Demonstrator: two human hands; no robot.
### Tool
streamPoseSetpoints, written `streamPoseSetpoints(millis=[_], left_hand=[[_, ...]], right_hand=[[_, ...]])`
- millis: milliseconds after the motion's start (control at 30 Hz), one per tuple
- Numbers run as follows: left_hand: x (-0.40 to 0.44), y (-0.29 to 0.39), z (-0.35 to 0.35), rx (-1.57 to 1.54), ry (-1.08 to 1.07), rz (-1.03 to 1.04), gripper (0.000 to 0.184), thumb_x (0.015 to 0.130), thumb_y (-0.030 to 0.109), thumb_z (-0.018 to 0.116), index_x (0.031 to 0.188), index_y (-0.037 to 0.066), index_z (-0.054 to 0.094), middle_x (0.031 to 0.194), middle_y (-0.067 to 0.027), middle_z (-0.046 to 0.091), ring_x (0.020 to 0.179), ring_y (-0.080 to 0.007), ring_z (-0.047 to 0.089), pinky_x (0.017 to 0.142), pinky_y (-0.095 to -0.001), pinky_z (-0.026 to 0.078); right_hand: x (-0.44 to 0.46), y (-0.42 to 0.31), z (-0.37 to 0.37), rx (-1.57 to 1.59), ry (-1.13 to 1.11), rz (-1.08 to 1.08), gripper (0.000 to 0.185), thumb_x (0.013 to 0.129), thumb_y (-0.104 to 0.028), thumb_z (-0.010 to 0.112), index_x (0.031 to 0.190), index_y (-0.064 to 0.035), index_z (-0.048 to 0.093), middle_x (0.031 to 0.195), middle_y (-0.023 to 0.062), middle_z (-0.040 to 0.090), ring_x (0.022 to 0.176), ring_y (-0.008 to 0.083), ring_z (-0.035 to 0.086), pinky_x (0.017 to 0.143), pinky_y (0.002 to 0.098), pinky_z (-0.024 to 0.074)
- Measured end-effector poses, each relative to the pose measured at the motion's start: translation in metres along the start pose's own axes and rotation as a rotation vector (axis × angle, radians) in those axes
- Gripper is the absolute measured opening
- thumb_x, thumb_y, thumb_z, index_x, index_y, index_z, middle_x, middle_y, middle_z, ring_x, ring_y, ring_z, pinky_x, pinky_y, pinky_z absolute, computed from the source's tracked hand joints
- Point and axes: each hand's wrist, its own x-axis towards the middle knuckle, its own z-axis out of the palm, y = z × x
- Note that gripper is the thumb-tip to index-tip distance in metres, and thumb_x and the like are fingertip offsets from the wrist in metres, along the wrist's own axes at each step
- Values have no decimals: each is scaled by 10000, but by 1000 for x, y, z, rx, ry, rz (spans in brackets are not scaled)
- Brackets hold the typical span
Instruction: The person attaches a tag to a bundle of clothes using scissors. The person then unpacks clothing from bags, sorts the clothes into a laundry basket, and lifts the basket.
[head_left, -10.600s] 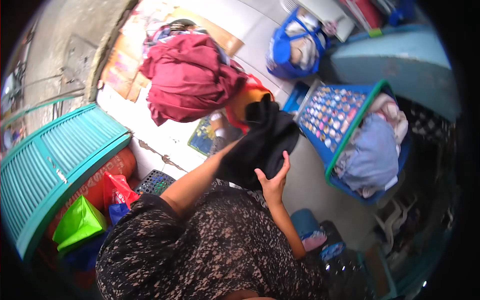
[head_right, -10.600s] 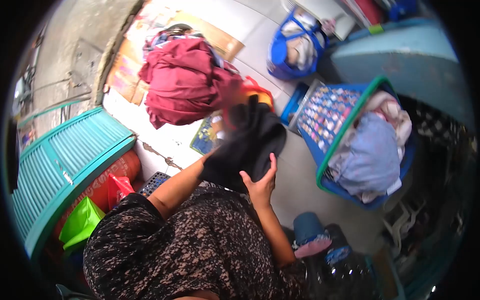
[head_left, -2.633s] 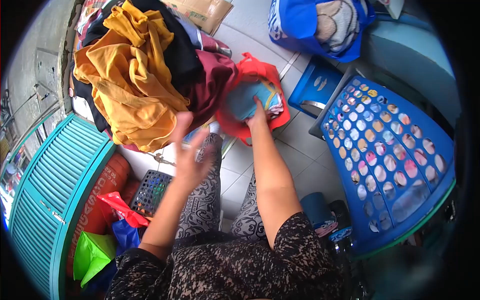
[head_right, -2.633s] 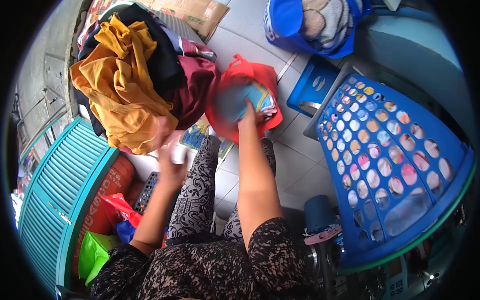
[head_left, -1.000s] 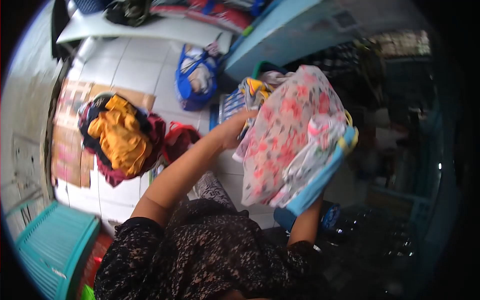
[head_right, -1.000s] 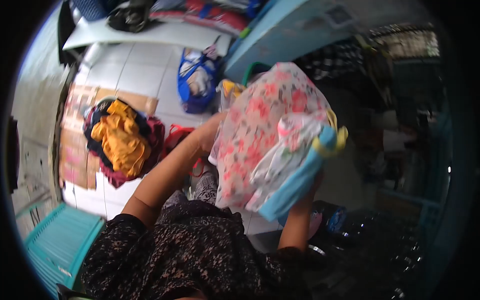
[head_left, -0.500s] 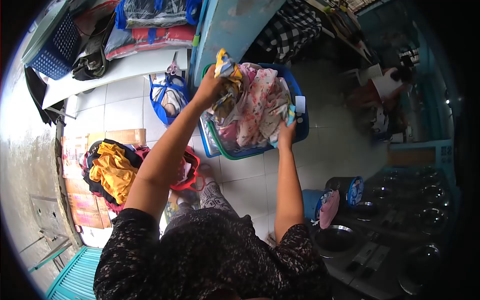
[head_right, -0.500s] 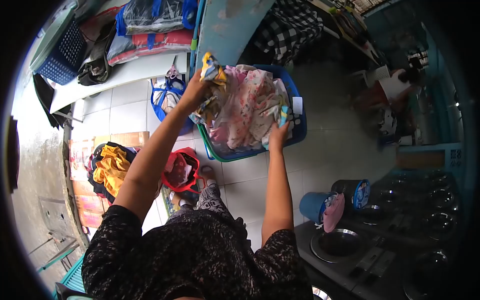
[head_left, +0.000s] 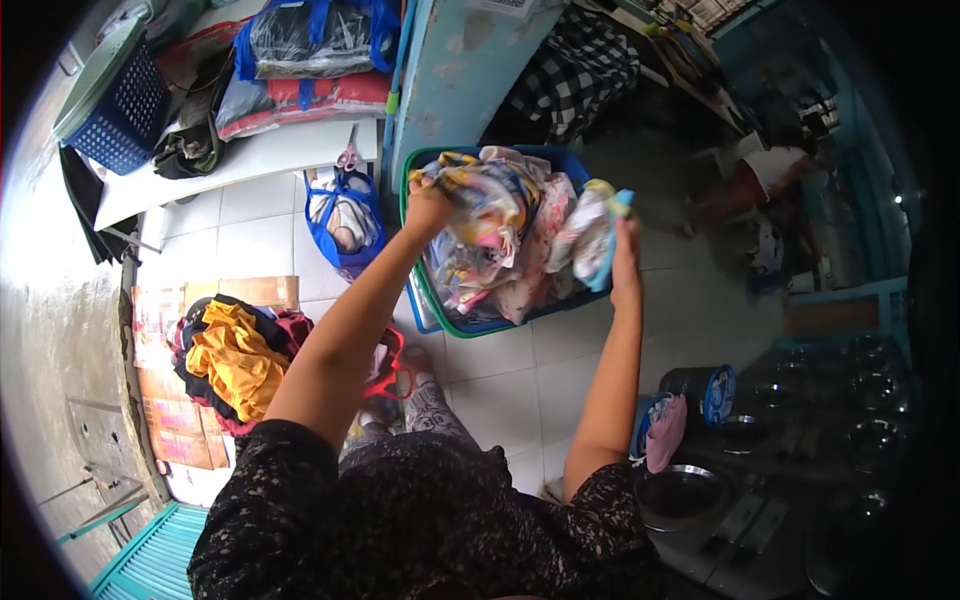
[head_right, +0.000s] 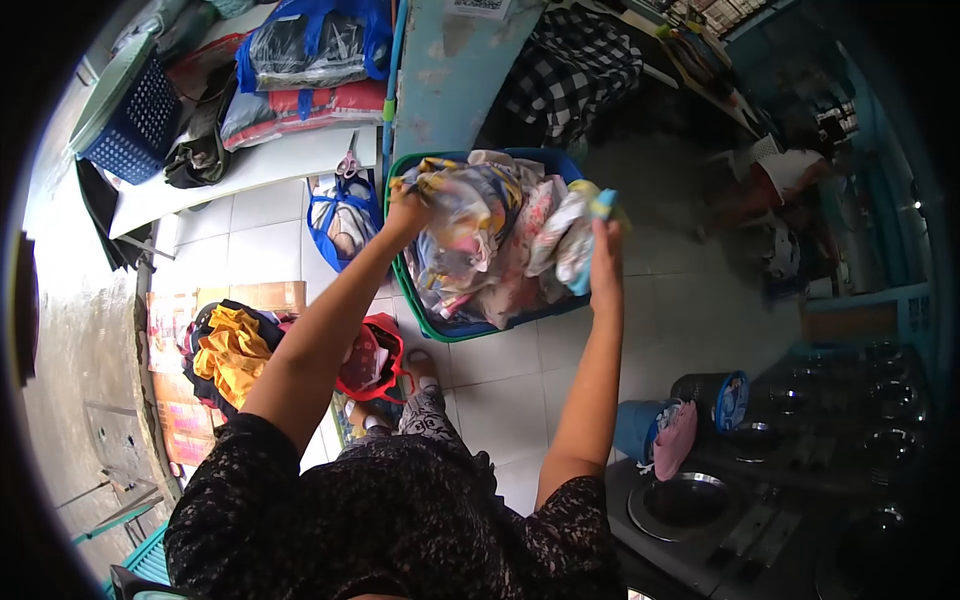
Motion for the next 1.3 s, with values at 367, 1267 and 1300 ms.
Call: streamPoseSetpoints(millis=[367,1267,1300], left_hand=[[-52,19,0,-105,-369,-103,898,658,409,658,1322,6,207,1282,-302,285,1182,-419,342,967,-424,331],[-118,53,-41,-79,-28,625,340,705,96,585,1039,98,524,1140,-106,503,1095,-260,467,915,-401,346],[-133,36,-56,-201,13,557,323,690,22,550,1006,81,520,1107,-90,524,1036,-254,497,837,-361,400]], right_hand=[[-21,69,82,-288,121,-181,518,813,-230,581,1240,-34,363,1209,186,474,1128,331,447,907,357,367],[28,54,100,-691,-221,-277,628,808,-278,520,1317,-1,278,1341,243,296,1262,344,272,1033,383,231],[25,42,103,-866,-185,-180,603,818,-300,515,1302,-4,311,1331,242,311,1253,349,285,1025,390,243]])
